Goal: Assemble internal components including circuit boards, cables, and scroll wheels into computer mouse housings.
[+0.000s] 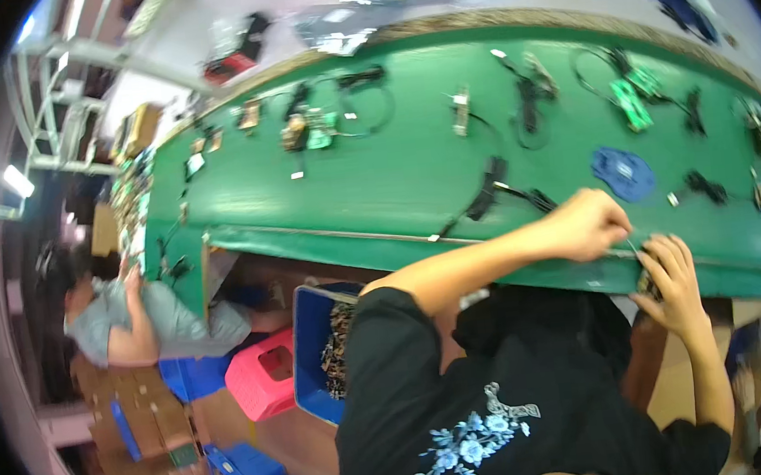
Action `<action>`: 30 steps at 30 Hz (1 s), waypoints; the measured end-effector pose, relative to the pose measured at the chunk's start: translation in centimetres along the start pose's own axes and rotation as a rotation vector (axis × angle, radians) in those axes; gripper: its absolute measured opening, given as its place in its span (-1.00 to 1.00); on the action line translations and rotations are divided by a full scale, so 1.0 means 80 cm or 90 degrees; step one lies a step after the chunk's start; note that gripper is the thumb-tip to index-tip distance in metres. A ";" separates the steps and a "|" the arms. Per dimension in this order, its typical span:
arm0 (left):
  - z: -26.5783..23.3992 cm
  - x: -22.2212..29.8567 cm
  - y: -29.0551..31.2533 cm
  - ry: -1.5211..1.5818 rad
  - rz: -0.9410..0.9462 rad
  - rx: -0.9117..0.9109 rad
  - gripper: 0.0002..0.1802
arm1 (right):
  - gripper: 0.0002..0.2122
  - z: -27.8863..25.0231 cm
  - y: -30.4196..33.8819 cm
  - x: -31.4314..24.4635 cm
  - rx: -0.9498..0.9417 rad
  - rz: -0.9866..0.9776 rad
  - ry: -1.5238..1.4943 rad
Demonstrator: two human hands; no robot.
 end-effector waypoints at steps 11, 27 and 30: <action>-0.089 0.051 -0.001 -0.183 0.045 0.217 -0.86 | -0.44 -0.082 -0.064 0.031 0.177 -0.079 -0.354; -0.119 -0.038 -0.039 -0.099 -0.046 0.300 -0.83 | -0.69 -0.008 -0.126 0.158 0.199 0.052 -0.297; -0.122 -0.041 -0.039 -0.080 -0.042 0.303 -0.83 | -0.70 -0.001 -0.123 0.160 0.171 0.078 -0.282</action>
Point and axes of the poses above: each hand's wrist, its own y-axis away from the middle knuckle, its own z-axis out of the palm, x = y × z, the point moved 10 cm from there along -y, towards the middle knuckle, and after that the axes turned 12 degrees about -z, right-handed, at the moved point
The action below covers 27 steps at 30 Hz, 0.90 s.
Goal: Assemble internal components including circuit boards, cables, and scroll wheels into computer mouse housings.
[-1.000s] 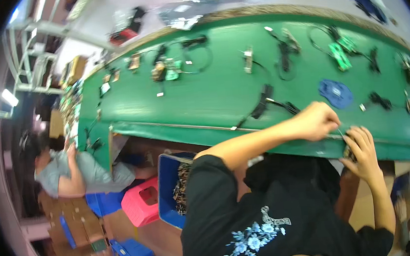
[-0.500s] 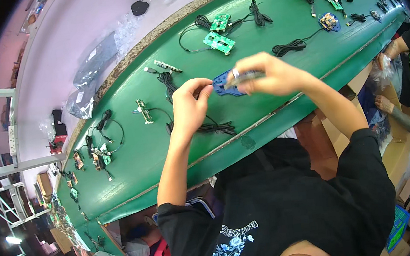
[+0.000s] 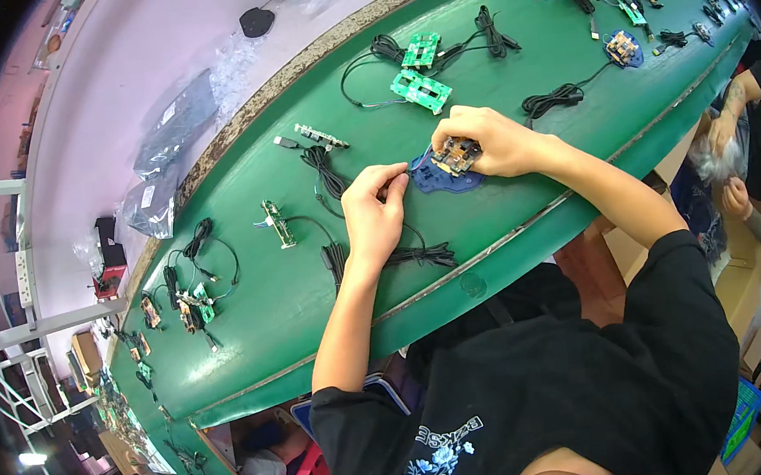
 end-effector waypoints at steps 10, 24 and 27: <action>0.001 0.010 -0.002 -0.031 0.014 0.010 -0.82 | -0.80 -0.014 -0.007 -0.004 0.108 0.014 -0.139; 0.018 0.026 -0.016 -0.129 0.051 -0.138 -0.84 | -0.83 -0.001 -0.012 0.015 0.188 0.039 -0.134; 0.023 0.038 -0.018 -0.171 0.099 -0.165 -0.86 | -0.82 0.000 -0.012 0.019 0.165 0.046 -0.112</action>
Point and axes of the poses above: each hand's wrist, its own y-axis away from the middle knuckle, its own z-axis out of the palm, x = y × z, the point moved 10 cm from there along -y, towards the middle knuckle, and after that the axes turned 12 degrees about -z, right-handed, at the moved point
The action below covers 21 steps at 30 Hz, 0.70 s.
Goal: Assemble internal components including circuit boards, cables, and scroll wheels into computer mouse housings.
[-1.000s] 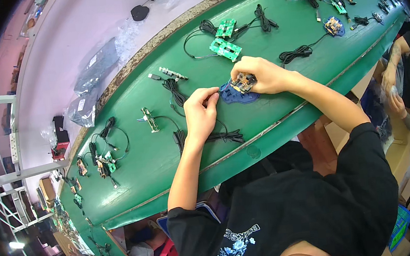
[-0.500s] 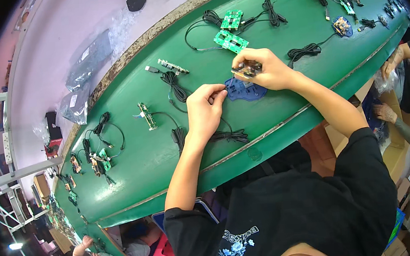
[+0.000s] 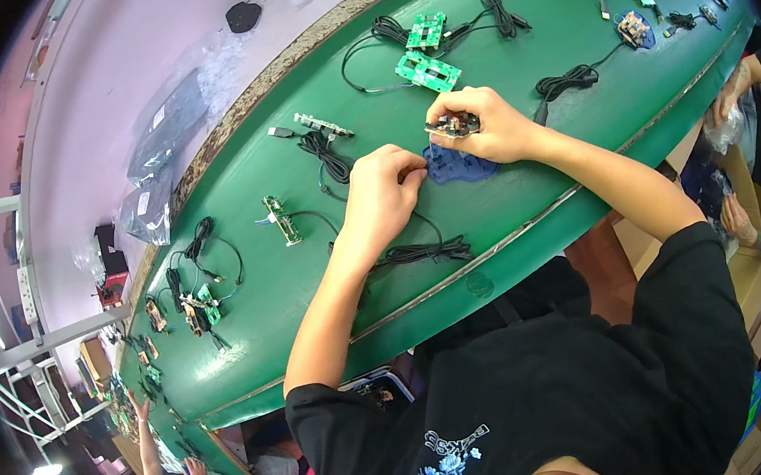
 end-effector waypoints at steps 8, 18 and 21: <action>0.020 0.033 0.025 -0.249 0.125 -0.041 -0.74 | -0.82 -0.002 -0.008 -0.009 0.013 -0.054 -0.012; 0.010 0.032 0.038 -0.176 0.166 0.054 -0.72 | -0.85 -0.013 -0.003 0.000 0.059 -0.067 0.012; -0.004 -0.001 0.012 0.028 0.035 0.115 -0.90 | -0.86 -0.008 -0.006 0.002 0.024 -0.008 -0.006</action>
Point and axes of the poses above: each hand's wrist, its own y-axis away from the middle knuckle, its own z-axis out of the palm, x = y × z, the point moved 10 cm from there along -y, towards the middle knuckle, and after that the axes turned 12 degrees about -z, right-handed, at the moved point
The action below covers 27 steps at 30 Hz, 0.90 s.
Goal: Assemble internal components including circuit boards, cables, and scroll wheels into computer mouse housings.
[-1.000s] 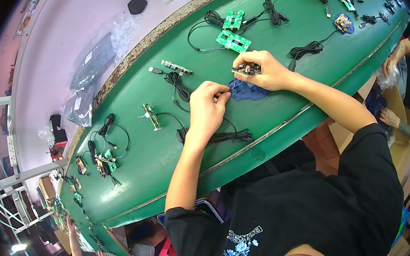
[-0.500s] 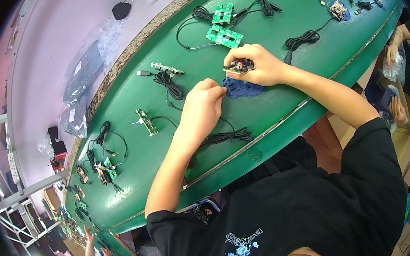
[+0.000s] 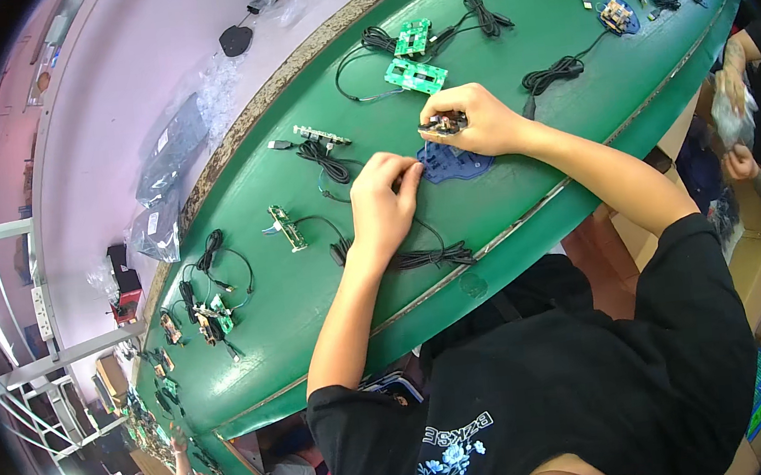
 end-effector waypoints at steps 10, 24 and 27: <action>0.015 0.006 -0.006 0.042 0.067 -0.044 -0.84 | -0.83 -0.003 -0.007 0.008 -0.110 0.017 0.068; 0.024 -0.004 -0.022 0.085 -0.023 -0.149 -0.79 | -0.79 -0.012 -0.013 0.016 -0.149 0.016 0.047; 0.030 0.002 -0.023 0.086 -0.023 -0.165 -0.77 | -0.80 -0.006 -0.032 0.012 -0.270 0.039 0.077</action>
Point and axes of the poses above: each hand's wrist, its own y-axis away from the middle knuckle, its own z-axis out of the palm, x = y × z, the point moved 10 cm from there along -y, towards the middle knuckle, and after that the axes turned 12 degrees about -z, right-handed, at the moved point
